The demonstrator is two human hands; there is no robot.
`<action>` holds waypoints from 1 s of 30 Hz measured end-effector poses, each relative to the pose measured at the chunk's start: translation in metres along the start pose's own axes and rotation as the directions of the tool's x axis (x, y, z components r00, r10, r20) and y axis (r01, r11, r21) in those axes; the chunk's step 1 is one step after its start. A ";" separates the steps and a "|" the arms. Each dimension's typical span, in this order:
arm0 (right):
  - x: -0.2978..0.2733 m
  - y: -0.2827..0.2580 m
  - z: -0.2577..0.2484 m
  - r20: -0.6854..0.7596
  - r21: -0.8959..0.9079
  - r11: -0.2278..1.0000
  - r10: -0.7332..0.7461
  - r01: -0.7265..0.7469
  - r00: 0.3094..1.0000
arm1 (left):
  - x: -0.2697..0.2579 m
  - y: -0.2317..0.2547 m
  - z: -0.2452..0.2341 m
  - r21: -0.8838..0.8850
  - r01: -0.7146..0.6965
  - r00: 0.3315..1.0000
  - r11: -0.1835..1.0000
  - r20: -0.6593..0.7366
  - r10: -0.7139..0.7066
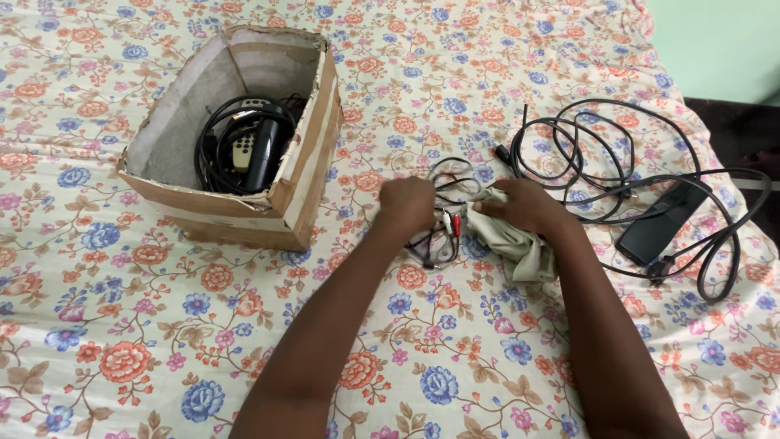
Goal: The person wipes down several cables with a cloth and places them into a cardboard box.
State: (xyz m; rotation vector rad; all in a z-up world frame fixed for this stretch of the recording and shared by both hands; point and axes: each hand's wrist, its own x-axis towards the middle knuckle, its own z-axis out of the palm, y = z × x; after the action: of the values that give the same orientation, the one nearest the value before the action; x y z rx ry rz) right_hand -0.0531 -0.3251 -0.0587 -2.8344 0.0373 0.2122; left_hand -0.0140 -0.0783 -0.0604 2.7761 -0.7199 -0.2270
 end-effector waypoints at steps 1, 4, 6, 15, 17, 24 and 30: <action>-0.001 0.000 0.000 -0.006 -0.001 1.000 -0.002 0.002 1.000 | 0.005 0.003 0.004 -0.040 -0.024 0.999 0.999 -0.024 0.023; -0.010 -0.008 -0.015 0.029 -0.046 0.998 0.053 -0.051 0.998 | 0.008 0.001 -0.007 -0.352 -0.144 0.974 0.925 -0.215 0.070; -0.023 -0.017 -0.035 0.027 -0.015 0.995 0.097 -0.096 0.995 | -0.002 -0.005 -0.028 -0.511 -0.225 0.942 0.829 -0.331 0.052; -0.058 -0.065 -0.061 -0.400 0.694 0.576 -0.192 0.433 0.896 | -0.018 0.010 -0.054 -0.906 -0.420 0.898 0.050 -0.407 0.170; -0.047 -0.066 -0.051 -0.489 0.731 0.473 -0.139 0.492 0.861 | -0.019 0.006 -0.054 -0.888 -0.459 0.877 0.029 -0.448 0.171; -0.051 0.006 -0.098 -0.661 0.750 0.317 0.314 0.581 0.682 | -0.017 -0.040 -0.075 -0.807 -0.570 0.807 -0.159 -0.511 -0.297; -0.063 0.073 -0.115 -0.628 0.743 0.122 0.467 0.659 0.622 | -0.017 -0.058 -0.077 -0.802 -0.523 0.812 -0.289 -0.366 -0.454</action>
State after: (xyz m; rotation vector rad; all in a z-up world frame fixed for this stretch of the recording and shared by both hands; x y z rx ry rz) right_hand -0.1026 -0.4288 0.0375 -1.1858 0.0954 -0.8692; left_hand 0.0145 -0.0045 -0.0021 0.8244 -0.1166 0.1167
